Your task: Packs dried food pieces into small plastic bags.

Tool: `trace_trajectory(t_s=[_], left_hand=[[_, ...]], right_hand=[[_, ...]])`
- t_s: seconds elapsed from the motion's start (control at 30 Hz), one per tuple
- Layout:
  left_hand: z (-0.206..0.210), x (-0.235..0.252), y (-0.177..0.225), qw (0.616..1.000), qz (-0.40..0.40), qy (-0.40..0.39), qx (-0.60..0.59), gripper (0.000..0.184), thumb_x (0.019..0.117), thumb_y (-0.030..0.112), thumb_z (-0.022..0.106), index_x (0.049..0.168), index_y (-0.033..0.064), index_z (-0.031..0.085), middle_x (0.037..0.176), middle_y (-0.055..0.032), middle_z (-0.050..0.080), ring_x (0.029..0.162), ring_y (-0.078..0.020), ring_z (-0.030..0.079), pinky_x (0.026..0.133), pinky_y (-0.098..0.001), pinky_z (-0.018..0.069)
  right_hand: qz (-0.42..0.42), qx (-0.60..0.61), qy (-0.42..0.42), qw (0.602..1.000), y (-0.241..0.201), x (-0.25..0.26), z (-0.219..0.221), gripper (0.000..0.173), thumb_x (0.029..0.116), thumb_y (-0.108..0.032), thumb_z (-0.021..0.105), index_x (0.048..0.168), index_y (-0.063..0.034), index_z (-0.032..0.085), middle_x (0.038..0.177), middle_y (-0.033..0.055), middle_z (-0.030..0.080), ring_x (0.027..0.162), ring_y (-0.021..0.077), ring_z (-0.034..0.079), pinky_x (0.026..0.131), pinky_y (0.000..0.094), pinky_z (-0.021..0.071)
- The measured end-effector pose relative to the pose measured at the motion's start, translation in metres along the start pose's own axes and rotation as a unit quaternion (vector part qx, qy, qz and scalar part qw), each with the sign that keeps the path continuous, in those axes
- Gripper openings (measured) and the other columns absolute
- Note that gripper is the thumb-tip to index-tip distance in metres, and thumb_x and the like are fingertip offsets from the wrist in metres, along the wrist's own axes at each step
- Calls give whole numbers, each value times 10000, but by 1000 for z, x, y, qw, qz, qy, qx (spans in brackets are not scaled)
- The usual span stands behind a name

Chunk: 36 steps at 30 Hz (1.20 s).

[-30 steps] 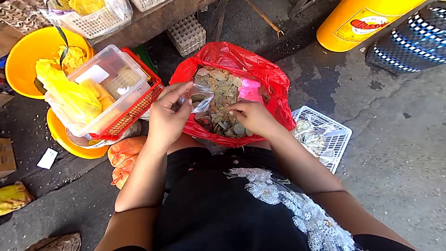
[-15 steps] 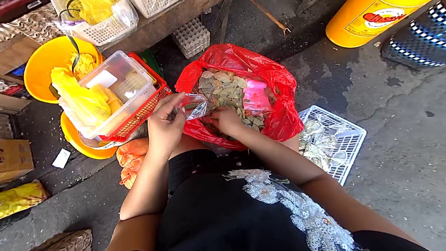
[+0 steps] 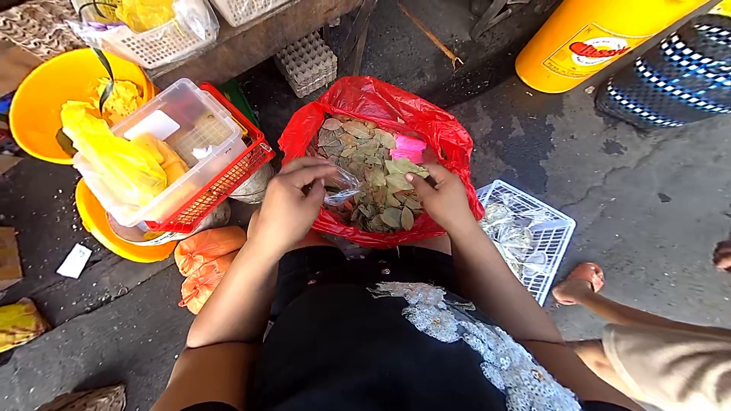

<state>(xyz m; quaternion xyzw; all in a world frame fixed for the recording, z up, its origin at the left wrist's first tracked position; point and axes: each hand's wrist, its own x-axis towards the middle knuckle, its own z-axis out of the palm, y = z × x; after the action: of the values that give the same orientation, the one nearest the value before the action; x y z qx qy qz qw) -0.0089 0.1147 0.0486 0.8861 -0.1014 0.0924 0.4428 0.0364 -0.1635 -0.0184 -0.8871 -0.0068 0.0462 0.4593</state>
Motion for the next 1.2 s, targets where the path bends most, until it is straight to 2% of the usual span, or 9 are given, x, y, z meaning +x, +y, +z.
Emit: trace_trajectory(t_s=[0.17, 0.27, 0.33, 0.63, 0.73, 0.83, 0.93, 1.1, 1.2], left_hand=[[13, -2, -2, 994, -58, -92, -32, 318, 917, 45, 697, 1229, 92, 741, 1238, -54, 682, 786, -27, 637, 664, -182, 541], [19, 0, 0, 988, -85, -107, -77, 213, 897, 30, 708, 1107, 47, 740, 1273, -89, 666, 836, -55, 662, 710, -225, 567], [20, 1, 1, 982, -105, -116, -103, 352, 902, 13, 704, 1249, 75, 716, 1292, -69, 656, 783, -41, 651, 681, -210, 565], [32, 0, 3, 980, -101, -148, -84, 382, 917, 33, 699, 1296, 84, 697, 1272, -59, 657, 754, -39, 595, 647, -197, 509], [38, -2, 8, 979, -95, -161, -84, 374, 905, 30, 707, 1278, 59, 697, 1263, -64, 646, 811, -33, 617, 710, -196, 536], [40, -4, 7, 978, -90, -143, -124, 241, 882, 6, 722, 1123, 14, 723, 1209, -79, 668, 844, -30, 653, 747, -196, 566], [35, -4, 5, 973, -105, -126, -162, 348, 890, -23, 704, 1235, 28, 698, 1221, -68, 670, 829, -32, 668, 756, -201, 581], [31, -7, -2, 974, -115, -124, -152, 402, 899, -17, 698, 1292, 65, 687, 1201, -52, 673, 758, -31, 610, 678, -193, 534], [34, -5, -3, 972, -112, -137, -153, 405, 899, -13, 700, 1296, 67, 686, 1195, -54, 666, 779, -36, 610, 691, -196, 533]], right_hand=[[-195, 77, 87, 974, -39, -24, -3, 239, 1022, -172, 618, 1189, -5, 653, 995, 51, 680, 736, -6, 602, 680, 175, 530], [-276, 60, 77, 956, -48, -30, 1, 216, 1025, -143, 601, 1167, 10, 659, 1069, 106, 675, 889, 66, 664, 785, 223, 578], [-303, 26, 72, 950, -46, -30, 1, 216, 1025, -139, 597, 1154, 14, 679, 1075, 129, 681, 936, 108, 680, 825, 251, 588], [-337, -232, -33, 912, -57, -26, -8, 141, 977, -20, 594, 1067, -12, 702, 1016, 199, 686, 838, 368, 715, 657, 510, 598], [-361, -241, -62, 899, -73, -25, -5, 138, 969, -36, 610, 1049, -48, 722, 989, 171, 684, 848, 348, 709, 664, 491, 597], [-374, -153, -25, 915, -79, -22, 6, 150, 997, -113, 615, 1073, -56, 731, 1027, 143, 693, 914, 284, 707, 757, 422, 606], [-347, -41, -23, 937, -66, -20, 22, 143, 960, -93, 676, 1079, -47, 740, 1060, 121, 707, 971, 207, 702, 854, 341, 599], [-301, -42, -51, 951, -50, -21, 24, 271, 926, -131, 736, 1193, -80, 736, 1122, 111, 721, 1050, 237, 696, 915, 422, 583], [-279, -38, -56, 958, -53, -21, 15, 218, 947, -70, 689, 1157, -73, 746, 1098, 105, 724, 1010, 203, 704, 895, 380, 591]])
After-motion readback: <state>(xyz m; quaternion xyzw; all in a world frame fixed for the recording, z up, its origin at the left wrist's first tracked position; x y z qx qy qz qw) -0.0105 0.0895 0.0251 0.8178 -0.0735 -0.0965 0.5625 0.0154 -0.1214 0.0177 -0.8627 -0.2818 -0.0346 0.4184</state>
